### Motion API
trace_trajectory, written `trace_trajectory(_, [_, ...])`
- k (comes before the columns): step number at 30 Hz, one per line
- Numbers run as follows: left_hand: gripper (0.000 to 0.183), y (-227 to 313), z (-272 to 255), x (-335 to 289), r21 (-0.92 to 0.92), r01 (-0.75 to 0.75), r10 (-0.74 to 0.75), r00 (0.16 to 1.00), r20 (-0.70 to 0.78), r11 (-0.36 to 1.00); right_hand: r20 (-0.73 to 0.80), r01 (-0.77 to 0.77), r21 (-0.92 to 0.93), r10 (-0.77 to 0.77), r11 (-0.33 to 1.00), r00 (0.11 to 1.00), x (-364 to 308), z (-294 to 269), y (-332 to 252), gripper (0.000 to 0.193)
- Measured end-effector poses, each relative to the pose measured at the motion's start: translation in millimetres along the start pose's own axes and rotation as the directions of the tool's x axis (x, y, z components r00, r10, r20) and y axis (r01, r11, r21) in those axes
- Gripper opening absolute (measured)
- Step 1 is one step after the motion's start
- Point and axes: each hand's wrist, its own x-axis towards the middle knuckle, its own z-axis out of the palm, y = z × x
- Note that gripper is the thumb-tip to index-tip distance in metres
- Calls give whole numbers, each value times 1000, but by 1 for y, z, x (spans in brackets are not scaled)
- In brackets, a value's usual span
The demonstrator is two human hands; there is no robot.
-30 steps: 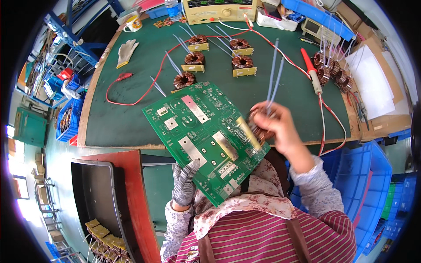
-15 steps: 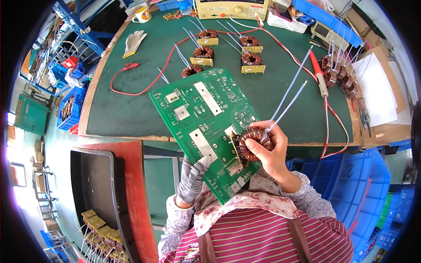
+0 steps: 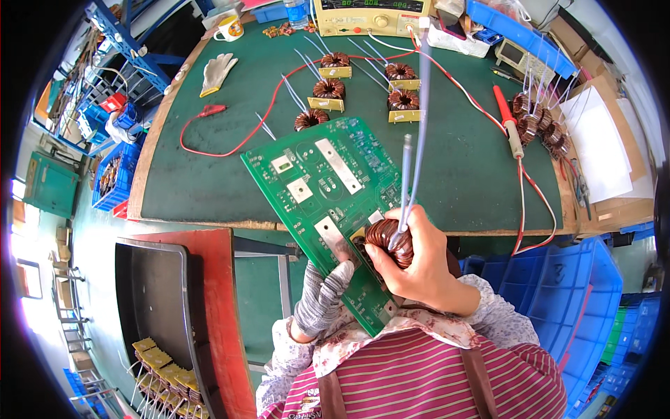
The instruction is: The person assembles electronic components by mounting copper coils onto a large green printed circuit board with pliers.
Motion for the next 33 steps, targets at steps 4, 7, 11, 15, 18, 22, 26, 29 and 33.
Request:
trace_trajectory(4, [50,-3,3,-1,-64,3,-3,1000,4,998,438,-50,328,-105,943,893,14,-26,17,66])
trace_trajectory(7, [45,-14,-6,-1,66,-136,143,982,-124,989,451,-173,545,-113,820,885,-10,-8,55,89])
trace_trajectory(11, [45,-3,2,6,120,-68,82,989,-123,990,380,-137,575,-115,807,918,-5,-15,52,81])
trace_trajectory(15, [46,-7,1,13,156,-95,114,986,-117,983,51,-25,800,-26,600,998,27,-75,54,78])
trace_trajectory(18, [46,-9,-10,13,106,-59,74,987,-139,993,-351,132,542,82,830,933,56,-135,75,70])
trace_trajectory(22, [52,-12,-10,22,19,-39,41,988,-151,999,-665,-234,-98,112,967,739,71,-218,159,70])
trace_trajectory(26, [53,-14,-10,26,-9,-34,33,992,-125,999,-546,-377,-77,277,923,791,69,-266,220,77])
trace_trajectory(29, [54,-13,-8,26,-29,-24,19,988,-156,999,-463,-350,-36,295,936,836,75,-266,236,80])
trace_trajectory(33, [55,-13,-7,22,-50,26,-35,982,-186,998,-342,-375,-21,346,927,874,89,-264,245,83])
